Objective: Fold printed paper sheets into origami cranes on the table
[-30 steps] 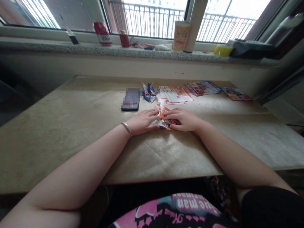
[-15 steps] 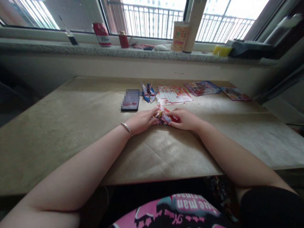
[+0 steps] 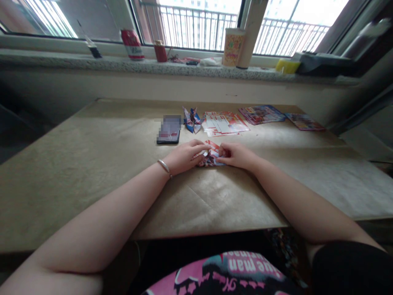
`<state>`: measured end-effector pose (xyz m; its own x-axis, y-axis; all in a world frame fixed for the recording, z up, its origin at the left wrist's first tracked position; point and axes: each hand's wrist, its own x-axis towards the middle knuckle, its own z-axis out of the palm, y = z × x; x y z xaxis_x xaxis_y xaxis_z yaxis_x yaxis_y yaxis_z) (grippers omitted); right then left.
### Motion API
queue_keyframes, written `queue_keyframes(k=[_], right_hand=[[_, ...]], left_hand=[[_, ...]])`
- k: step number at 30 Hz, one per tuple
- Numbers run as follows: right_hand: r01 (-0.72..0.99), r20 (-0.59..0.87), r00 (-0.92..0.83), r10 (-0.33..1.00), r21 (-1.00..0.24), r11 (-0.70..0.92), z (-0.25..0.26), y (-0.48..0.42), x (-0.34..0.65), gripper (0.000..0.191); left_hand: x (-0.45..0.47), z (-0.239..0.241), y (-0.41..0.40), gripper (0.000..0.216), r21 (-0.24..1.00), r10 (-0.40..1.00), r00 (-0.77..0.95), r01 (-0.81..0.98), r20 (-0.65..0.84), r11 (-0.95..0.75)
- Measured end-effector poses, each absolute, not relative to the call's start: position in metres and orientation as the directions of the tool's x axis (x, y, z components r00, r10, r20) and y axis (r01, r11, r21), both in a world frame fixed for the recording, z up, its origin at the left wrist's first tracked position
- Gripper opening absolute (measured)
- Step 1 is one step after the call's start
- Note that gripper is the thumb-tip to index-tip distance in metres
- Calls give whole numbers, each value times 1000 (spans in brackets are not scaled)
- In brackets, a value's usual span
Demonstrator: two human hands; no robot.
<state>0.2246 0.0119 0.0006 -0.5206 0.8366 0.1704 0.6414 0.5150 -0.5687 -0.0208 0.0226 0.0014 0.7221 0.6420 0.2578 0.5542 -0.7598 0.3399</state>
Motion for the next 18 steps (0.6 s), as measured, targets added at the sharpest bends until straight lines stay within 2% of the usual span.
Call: queue_keyframes(k=[3,5,11,18], right_hand=[[637,116,-471,874,-641,428,-4,14,221,21],[647,118,-441,890,-646,406,-5,14,220,19],[719,163,-358,919,-580,383,-7,17,216,13],[763,226,-335,915,-504,404,-13,20,214,7]], left_hand=[[-21,3,23,37,351,613,745,517,263,-780],[-21,4,22,37,349,608,751,514,259,-784],[-18,1,21,41,256,591,767,537,248,-804],[-14,0,18,50,113,634,757,624,159,-773]])
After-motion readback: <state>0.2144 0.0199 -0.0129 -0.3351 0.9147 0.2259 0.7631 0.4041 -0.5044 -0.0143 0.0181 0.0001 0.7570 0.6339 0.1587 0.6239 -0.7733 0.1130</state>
